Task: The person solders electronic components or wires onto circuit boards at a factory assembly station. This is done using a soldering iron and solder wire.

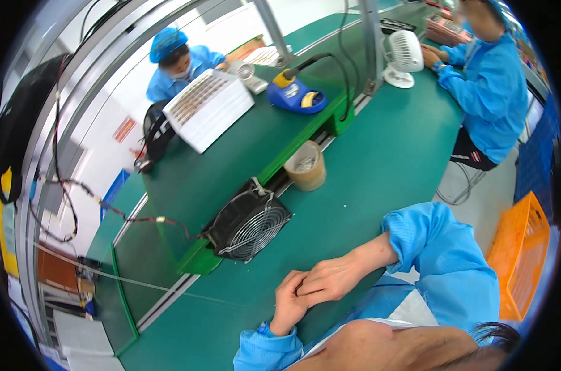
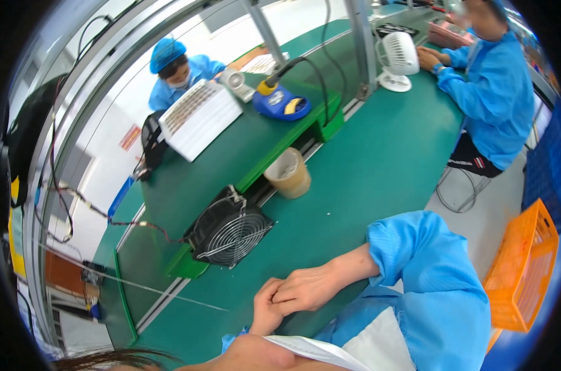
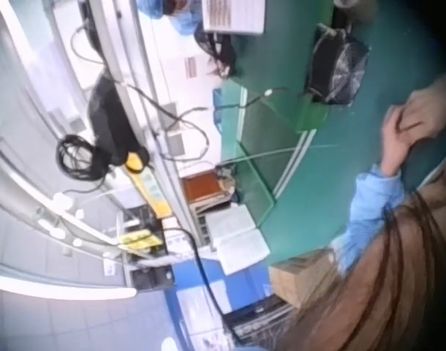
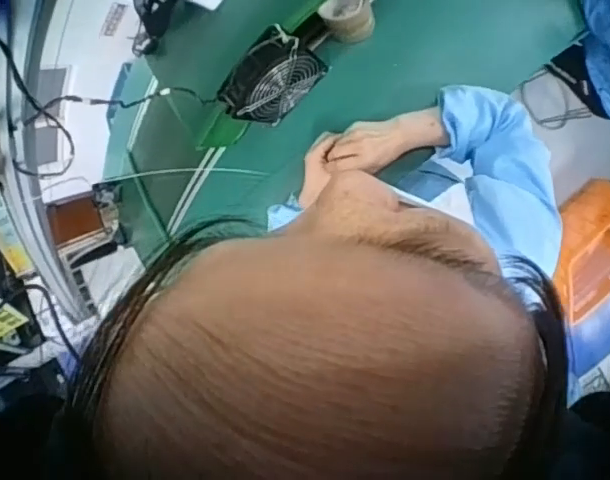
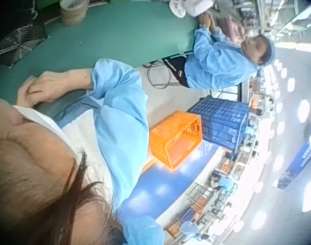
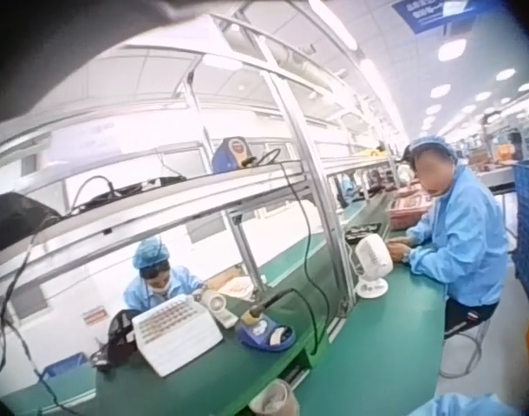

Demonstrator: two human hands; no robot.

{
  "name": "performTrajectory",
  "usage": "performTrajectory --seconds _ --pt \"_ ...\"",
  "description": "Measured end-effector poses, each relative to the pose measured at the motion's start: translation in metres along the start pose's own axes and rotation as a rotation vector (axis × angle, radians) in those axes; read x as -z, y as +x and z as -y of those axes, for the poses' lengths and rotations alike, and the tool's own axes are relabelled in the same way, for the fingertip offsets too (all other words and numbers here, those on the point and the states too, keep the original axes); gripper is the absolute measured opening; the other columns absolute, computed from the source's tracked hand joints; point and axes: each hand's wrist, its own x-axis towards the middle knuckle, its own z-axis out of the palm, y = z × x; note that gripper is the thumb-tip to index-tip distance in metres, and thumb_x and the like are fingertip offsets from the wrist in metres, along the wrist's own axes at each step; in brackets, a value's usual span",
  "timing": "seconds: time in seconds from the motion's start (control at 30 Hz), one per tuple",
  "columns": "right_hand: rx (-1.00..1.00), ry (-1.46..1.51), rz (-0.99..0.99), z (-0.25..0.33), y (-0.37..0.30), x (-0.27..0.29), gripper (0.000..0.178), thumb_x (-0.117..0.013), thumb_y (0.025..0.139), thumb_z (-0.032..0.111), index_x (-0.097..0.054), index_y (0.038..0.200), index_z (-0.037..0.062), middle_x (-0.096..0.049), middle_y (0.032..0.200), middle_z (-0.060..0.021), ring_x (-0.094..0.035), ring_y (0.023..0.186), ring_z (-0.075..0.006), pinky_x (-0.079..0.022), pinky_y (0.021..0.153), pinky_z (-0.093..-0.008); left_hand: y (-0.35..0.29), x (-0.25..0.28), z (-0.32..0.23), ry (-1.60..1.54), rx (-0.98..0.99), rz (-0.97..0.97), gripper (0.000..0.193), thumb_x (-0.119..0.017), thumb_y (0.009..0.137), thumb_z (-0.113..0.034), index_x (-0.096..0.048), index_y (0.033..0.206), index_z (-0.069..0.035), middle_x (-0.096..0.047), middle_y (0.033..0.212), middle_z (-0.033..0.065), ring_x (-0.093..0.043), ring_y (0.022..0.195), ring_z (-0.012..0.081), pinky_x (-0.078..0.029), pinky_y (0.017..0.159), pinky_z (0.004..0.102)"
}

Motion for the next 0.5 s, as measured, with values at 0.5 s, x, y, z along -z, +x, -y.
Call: performTrajectory --seconds 0.5 --pt "0.024 0.022 0.025 -0.002 0.004 0.003 0.011 -0.062 0.081 0.01 -0.054 0.083 0.0036 -0.052 0.075 -0.0091 -0.057 0.062 -0.0245 -0.046 0.048 -0.0352 -0.005 0.0 -0.003 -0.038 0.03 0.061 0.031 -0.065 0.074 0.0 -0.063 0.106 0.0 -0.063 0.087 0.0098 -0.06 0.075 0.0171 -0.048 0.065 0.0292"
